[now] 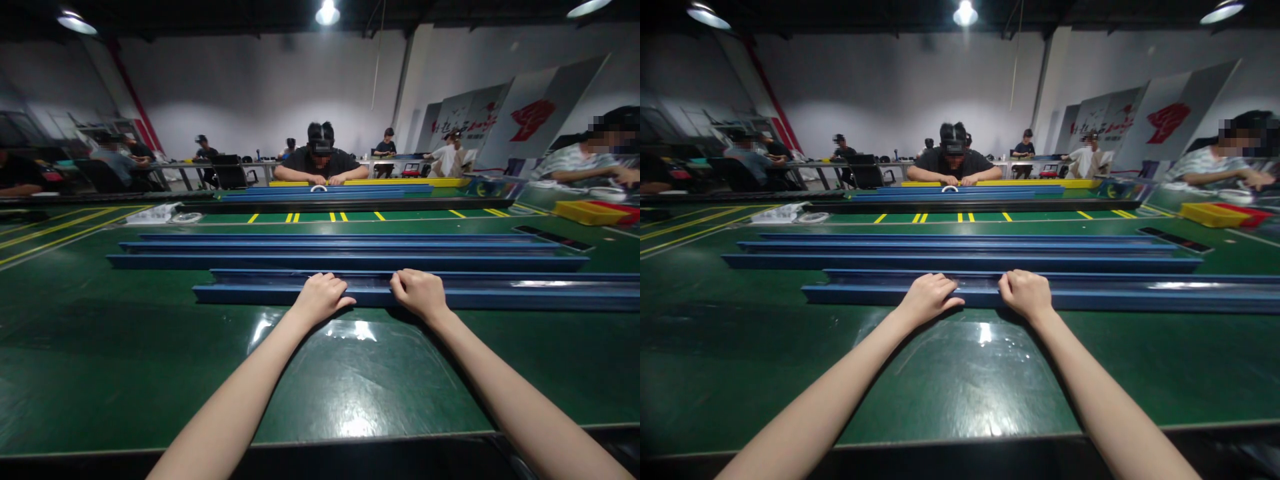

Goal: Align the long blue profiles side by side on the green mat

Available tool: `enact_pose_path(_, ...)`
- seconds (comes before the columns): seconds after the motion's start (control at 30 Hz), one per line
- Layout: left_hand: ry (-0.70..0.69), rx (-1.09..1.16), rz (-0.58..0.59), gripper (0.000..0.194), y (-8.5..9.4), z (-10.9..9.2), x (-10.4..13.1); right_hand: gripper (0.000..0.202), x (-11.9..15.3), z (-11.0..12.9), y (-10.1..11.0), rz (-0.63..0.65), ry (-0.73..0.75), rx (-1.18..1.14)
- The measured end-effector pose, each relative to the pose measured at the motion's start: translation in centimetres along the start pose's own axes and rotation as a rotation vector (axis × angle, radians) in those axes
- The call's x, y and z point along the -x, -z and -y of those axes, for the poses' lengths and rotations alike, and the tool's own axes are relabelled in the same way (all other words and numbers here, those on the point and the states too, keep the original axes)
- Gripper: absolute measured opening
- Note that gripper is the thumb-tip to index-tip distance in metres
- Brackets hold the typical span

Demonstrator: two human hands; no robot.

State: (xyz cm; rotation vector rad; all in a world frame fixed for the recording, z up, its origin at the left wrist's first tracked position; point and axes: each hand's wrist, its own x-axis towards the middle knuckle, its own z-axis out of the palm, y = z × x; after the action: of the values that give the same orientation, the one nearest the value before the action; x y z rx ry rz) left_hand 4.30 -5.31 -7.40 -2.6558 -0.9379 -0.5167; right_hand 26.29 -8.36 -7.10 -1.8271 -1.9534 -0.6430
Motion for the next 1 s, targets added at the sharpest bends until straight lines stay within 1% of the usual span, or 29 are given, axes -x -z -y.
enact_pose_path(0.2,0.026,-0.019,0.018,0.038,0.18,-0.04,-0.08,0.042,-0.01,-0.06,-0.14,0.007,-0.007,0.007)
enact_pose_path(0.43,0.051,-0.02,0.065,0.039,0.35,-0.08,-0.12,0.042,-0.03,0.0,0.03,0.009,-0.007,0.006)
enact_pose_path(1.0,0.076,-0.002,0.074,0.037,0.33,-0.16,-0.17,0.04,-0.01,-0.18,-0.31,-0.031,0.002,0.001)
